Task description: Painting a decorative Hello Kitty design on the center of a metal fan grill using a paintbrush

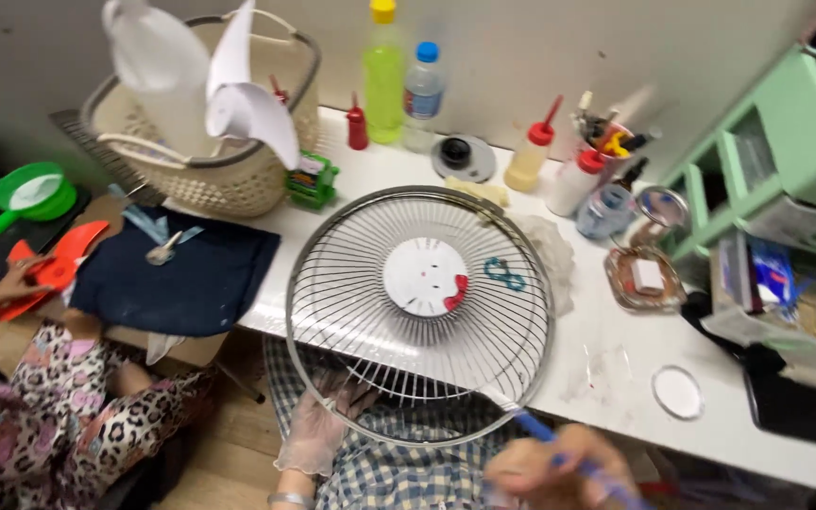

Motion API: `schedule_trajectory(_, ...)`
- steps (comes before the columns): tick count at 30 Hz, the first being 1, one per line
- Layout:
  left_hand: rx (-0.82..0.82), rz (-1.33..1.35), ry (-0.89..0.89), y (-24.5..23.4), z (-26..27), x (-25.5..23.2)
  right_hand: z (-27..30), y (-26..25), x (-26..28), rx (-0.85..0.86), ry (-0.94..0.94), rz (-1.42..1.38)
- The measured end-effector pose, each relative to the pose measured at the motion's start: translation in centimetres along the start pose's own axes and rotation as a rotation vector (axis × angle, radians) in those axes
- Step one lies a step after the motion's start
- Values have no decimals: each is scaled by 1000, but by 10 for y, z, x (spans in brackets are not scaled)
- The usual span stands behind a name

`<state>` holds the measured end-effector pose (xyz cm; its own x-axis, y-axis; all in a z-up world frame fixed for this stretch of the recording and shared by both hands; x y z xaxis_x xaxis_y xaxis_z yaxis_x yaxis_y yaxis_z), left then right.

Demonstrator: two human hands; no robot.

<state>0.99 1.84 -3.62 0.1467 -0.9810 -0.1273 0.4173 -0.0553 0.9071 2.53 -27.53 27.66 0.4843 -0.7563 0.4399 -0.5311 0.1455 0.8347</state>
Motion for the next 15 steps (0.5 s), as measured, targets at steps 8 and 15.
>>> schedule_trajectory(8, -85, 97, -116, 41, 30, -5, 65, -139, 63, -601, -1100, 1459)
schedule_trajectory(15, 20, -32, -48, -3, -5, 7, 100, -128, 125, -1282, -559, 2217)
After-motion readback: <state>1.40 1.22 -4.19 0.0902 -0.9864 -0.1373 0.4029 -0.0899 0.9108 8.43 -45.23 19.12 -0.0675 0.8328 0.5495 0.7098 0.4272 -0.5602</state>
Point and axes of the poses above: each hand's wrist, its own z-axis away from the middle knuckle, its own y-axis out of the palm, x = y × z, the point moved 2 cm from there along -z, towards the middle knuckle, and after that the axes turned 1 degree about -x, right-handed, at the moved point
